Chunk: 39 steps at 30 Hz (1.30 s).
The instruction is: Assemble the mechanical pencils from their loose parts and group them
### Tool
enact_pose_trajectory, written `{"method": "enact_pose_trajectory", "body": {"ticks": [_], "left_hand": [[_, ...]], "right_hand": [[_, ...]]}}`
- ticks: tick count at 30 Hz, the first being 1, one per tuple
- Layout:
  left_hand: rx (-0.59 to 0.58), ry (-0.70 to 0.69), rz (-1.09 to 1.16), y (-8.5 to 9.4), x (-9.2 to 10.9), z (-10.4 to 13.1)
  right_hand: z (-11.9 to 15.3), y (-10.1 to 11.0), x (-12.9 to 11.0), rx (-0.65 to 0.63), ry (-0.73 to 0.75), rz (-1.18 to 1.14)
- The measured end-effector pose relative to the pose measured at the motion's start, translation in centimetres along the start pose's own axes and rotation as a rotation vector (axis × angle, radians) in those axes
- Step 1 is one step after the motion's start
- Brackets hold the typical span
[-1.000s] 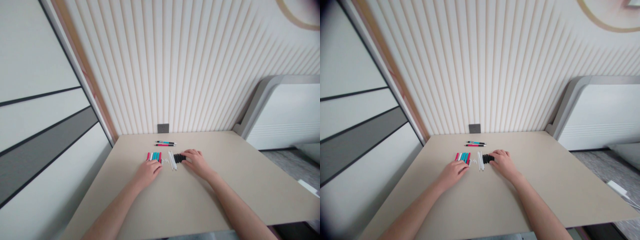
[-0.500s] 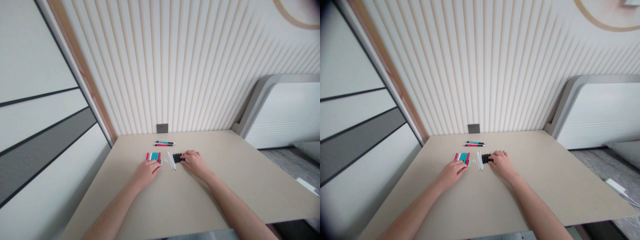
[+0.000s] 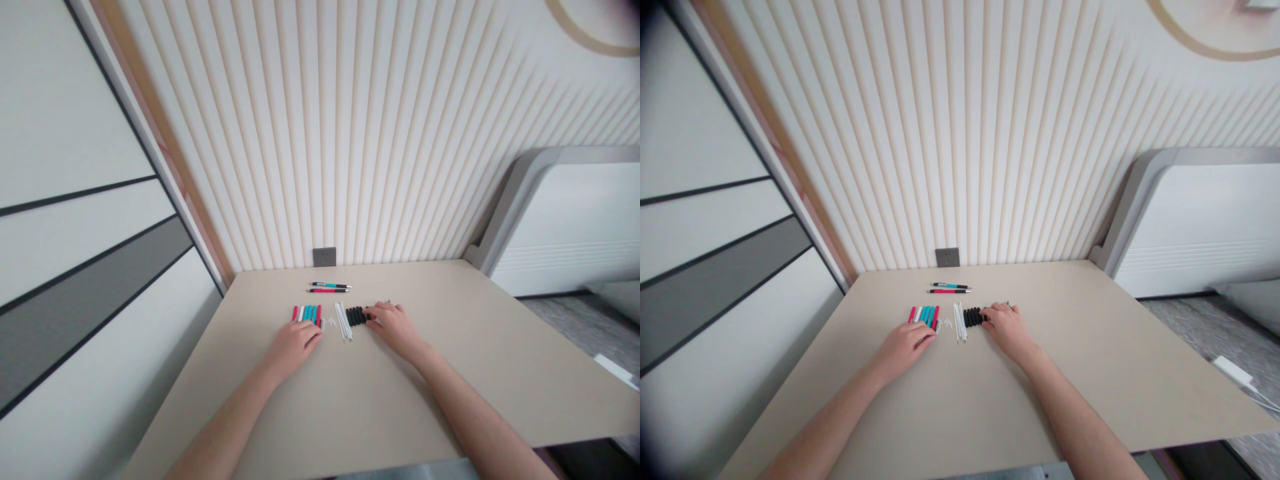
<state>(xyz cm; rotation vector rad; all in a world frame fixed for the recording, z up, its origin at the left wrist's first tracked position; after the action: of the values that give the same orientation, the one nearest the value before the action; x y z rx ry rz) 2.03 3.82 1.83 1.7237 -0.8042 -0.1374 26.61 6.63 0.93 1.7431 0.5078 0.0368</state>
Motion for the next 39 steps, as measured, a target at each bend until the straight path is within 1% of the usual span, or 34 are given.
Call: {"method": "enact_pose_trajectory", "body": {"ticks": [7, 14, 18, 23, 26, 28, 30, 32, 34, 37, 39], "left_hand": [[0.018, -0.006, 0.027, -0.2, -0.1, 0.1], [-0.005, -0.006, -0.013, -0.1, 0.0, 0.0], [-0.013, -0.006, -0.014, 0.0, 0.0, 0.0], [-0.009, -0.007, 0.002, 0.0, 0.0, 0.0], [-0.003, 0.006, 0.049, 0.0, -0.1, 0.0], [0.013, 0.033, 0.125, 0.1, -0.1, 0.0], [0.039, 0.09, 0.247, 0.1, 0.0, -0.1], [0.053, 0.175, 0.407, -0.2, 0.2, -0.2], [0.043, 0.261, 0.59, -0.7, 0.5, -0.2], [0.024, 0.346, 0.879, -1.8, 1.1, -0.3], [0.022, 0.384, 1.012, -2.5, 1.3, -0.4]], "right_hand": [[0.0, -0.1, 0.2, -0.01, -0.006, 0.006], [0.0, -0.2, 0.3, 0.01, -0.013, -0.002], [0.0, -0.3, 0.4, -0.004, -0.026, -0.007], [0.1, -0.2, 0.5, 0.0, -0.026, -0.021], [0.1, -0.1, 0.5, 0.007, -0.026, -0.028], [0.1, 0.2, 0.1, 0.043, -0.018, -0.058], [0.2, 0.6, -0.7, 0.113, 0.011, -0.12], [0.5, 0.8, -2.1, 0.187, 0.082, -0.209], [0.9, 0.8, -3.8, 0.227, 0.187, -0.295], [1.6, 0.4, -6.2, 0.22, 0.347, -0.36], [1.9, 0.1, -7.3, 0.205, 0.409, -0.363]]}}
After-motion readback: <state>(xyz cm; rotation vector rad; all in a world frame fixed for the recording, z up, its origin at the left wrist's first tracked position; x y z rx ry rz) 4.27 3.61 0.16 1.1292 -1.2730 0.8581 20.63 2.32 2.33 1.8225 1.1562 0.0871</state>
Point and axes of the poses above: each hand's wrist, its own z-axis away from the middle knuckle, its own y-axis out of the back of the hand, x = y × z, the point moved 4 cm from there along -z, towards the middle knuckle, and after that the axes turned 6 degrees about x, right-handed, at the moved point
